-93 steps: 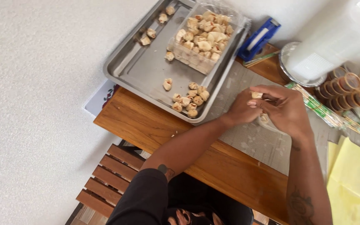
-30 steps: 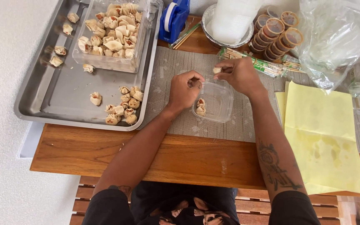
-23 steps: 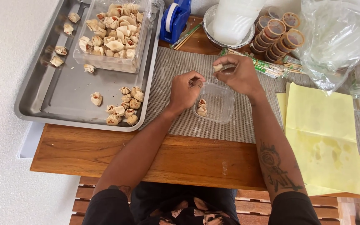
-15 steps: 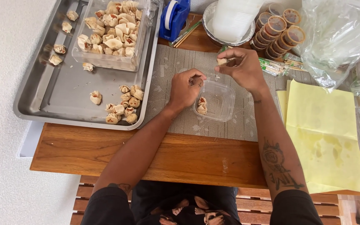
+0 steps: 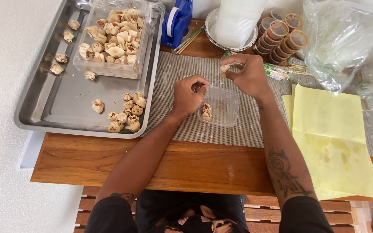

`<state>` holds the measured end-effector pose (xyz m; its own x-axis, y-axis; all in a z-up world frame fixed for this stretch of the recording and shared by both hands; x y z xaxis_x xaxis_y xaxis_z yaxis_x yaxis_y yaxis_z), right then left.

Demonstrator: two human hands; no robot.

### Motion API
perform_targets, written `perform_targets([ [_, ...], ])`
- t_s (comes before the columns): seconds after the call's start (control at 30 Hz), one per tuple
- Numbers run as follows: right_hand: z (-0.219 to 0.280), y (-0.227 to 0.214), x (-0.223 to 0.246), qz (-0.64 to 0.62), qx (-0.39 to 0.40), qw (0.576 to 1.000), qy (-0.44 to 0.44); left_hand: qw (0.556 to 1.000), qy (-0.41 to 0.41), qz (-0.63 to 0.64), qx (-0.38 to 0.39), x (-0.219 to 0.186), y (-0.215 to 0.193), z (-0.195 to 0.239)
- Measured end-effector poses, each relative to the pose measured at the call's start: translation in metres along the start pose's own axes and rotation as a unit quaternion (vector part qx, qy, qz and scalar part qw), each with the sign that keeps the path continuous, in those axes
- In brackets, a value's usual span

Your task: The person unpacks a stack of clear plastic containers, places one on the table, and then transfers several small dumplings from a metal tray into the container. They then retrieve a small sauce cup, apply tape to its rim, and place it into the container with the dumplings.

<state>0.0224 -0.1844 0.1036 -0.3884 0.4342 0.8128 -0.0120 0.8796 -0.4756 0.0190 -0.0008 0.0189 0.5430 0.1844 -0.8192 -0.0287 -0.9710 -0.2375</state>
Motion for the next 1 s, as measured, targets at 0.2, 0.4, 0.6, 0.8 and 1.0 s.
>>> perform_targets([
  [0.2,0.002,-0.002,0.008,-0.016,0.036,0.999,-0.007,1.000,0.007,0.006,-0.028,0.008,0.003,-0.001],
  [0.4,0.005,0.001,0.036,-0.108,0.091,0.990,0.015,0.998,-0.015,0.008,-0.067,0.021,0.006,0.001],
  [0.6,0.012,0.017,0.062,0.025,0.214,0.972,0.097,0.995,-0.024,0.000,-0.100,0.019,0.004,0.000],
  [0.8,0.013,0.038,0.054,0.187,0.259,0.942,0.105,0.995,-0.029,-0.006,-0.096,0.022,0.005,0.001],
  [1.0,0.016,0.044,0.049,0.244,0.275,0.926,0.089,0.995,-0.034,-0.007,-0.096,0.027,0.007,0.002],
])
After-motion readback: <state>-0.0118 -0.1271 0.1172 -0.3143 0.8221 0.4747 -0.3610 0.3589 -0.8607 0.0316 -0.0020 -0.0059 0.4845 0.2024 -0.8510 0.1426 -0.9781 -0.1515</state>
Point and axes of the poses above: each hand's wrist, its own z-axis away from the middle knuckle, its own y-axis out of the palm, x = y × z, the point moved 3 cm from there along -z, towards the middle knuckle, and after that the axes turned 5 degrees about -z, right-handed, at the moved point
